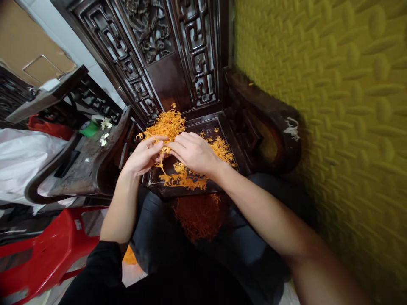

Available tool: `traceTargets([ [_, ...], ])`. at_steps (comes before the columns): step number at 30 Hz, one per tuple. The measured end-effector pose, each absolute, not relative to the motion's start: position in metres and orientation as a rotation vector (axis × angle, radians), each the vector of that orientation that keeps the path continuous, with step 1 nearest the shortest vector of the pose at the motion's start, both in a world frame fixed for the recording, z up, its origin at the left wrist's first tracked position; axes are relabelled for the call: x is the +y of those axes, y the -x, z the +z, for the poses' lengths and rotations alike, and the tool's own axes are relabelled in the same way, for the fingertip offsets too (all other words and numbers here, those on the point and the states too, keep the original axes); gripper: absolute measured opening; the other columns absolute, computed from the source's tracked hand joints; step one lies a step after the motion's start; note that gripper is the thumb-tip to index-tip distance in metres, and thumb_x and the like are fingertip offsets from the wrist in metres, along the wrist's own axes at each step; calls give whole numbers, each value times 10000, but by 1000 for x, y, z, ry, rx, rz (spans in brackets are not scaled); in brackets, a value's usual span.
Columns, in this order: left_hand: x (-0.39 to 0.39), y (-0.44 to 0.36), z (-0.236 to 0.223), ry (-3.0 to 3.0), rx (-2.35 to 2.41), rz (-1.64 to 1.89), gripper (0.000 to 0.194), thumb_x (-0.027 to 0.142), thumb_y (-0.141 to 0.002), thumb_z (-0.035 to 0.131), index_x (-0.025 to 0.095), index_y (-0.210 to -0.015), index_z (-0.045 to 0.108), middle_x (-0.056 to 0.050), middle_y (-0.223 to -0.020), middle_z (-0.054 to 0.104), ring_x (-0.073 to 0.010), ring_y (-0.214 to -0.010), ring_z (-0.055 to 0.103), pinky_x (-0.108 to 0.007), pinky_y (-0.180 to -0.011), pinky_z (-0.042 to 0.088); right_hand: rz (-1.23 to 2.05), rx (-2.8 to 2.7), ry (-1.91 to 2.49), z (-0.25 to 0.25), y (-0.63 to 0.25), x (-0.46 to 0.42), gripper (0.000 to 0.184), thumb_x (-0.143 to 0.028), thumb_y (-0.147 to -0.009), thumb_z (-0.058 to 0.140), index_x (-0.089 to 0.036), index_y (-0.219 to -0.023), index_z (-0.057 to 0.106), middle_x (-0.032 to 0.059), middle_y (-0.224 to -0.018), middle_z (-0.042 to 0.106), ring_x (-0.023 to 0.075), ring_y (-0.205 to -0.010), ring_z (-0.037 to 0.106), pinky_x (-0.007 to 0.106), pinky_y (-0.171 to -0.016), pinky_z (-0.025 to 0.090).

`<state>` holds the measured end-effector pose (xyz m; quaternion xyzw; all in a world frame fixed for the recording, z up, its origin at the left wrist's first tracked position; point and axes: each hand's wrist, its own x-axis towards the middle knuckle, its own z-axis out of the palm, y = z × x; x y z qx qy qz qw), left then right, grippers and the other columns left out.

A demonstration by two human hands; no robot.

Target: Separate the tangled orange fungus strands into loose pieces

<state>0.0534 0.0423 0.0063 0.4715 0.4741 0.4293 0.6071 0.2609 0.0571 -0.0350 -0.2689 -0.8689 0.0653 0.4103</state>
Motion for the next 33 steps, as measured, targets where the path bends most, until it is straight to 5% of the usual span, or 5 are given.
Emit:
traceTargets([
  [14, 30, -37, 20, -1206, 1035, 1069, 438, 318, -662, 938, 165, -935, 631, 19, -607, 656, -46, -440, 454, -176, -441, 279, 842, -866, 1177, -52, -317, 136, 267, -391, -982, 550, -237, -779, 468, -68, -575, 430, 59, -449, 368, 246, -495, 335],
  [17, 33, -34, 18, -1173, 975, 1096, 420, 317, -701, 919, 179, -962, 620, 37, -620, 635, -31, -444, 397, -176, -458, 284, 829, -1655, 1661, -67, -321, 132, 163, -313, -940, 626, -161, -894, 662, 97, -822, 700, 179, -701, 651, 323, -685, 507],
  [21, 36, -34, 16, -1169, 961, 1090, 416, 333, -722, 910, 189, -983, 620, 28, -647, 636, -36, -470, 406, -183, -475, 293, 802, -2106, 1972, -85, -291, 109, 313, -117, -788, 719, -47, -1091, 753, 301, -1210, 680, 339, -1048, 710, 399, -897, 527],
  [28, 33, -29, 16, -1161, 953, 1071, 431, 361, -714, 915, 201, -990, 626, 29, -660, 630, -40, -474, 378, -198, -482, 275, 664, -2075, 1736, -64, -286, 100, 371, -279, -918, 661, -113, -1241, 734, 240, -1384, 627, 368, -1328, 581, 480, -1110, 454],
  [33, 34, -33, 8, -1188, 972, 1038, 392, 382, -787, 861, 190, -1007, 600, 22, -680, 643, -49, -502, 437, -192, -498, 298, 1344, -1664, 847, -35, -268, 77, 552, -674, -970, 500, -196, -1026, 772, 89, -896, 781, 183, -739, 714, 342, -700, 583],
])
